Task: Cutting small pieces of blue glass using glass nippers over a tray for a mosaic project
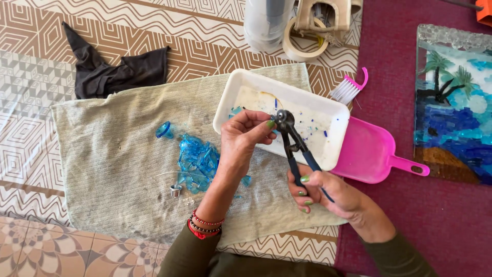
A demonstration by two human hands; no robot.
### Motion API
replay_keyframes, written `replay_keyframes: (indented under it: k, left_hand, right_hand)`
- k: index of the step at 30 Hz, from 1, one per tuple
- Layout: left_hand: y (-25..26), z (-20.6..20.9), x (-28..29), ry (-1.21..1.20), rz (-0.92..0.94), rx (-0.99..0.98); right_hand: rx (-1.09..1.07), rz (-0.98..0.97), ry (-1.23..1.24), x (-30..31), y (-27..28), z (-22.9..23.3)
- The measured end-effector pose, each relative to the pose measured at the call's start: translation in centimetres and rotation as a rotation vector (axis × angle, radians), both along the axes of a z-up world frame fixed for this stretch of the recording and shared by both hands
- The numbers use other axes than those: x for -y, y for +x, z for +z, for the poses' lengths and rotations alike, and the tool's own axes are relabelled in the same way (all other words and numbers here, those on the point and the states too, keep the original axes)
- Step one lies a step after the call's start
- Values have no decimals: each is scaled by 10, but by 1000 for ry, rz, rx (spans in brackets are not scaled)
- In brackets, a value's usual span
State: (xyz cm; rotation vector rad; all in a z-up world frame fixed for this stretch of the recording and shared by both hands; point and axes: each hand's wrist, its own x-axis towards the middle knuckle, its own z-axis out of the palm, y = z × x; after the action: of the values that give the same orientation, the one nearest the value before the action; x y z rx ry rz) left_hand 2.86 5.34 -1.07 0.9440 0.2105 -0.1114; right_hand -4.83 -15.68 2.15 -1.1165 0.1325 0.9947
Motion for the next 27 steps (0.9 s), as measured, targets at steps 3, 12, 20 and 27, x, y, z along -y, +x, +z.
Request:
replay_keyframes:
  k: [3, 12, 20, 27]
  left_hand:
    - [1, -2, 1, -31, 0, -18]
    - [0, -5, -1, -20, -5, -62]
    - [0, -6, 0, -20, -15, -82]
    - [2, -6, -3, -43, -23, -90]
  right_hand:
    - [-41, -47, 23, -1, -5, -1]
    - [30, 4, 125, -7, -1, 7]
    - [32, 1, 91, -3, -5, 2]
    - [-24, 0, 80, 3, -5, -3]
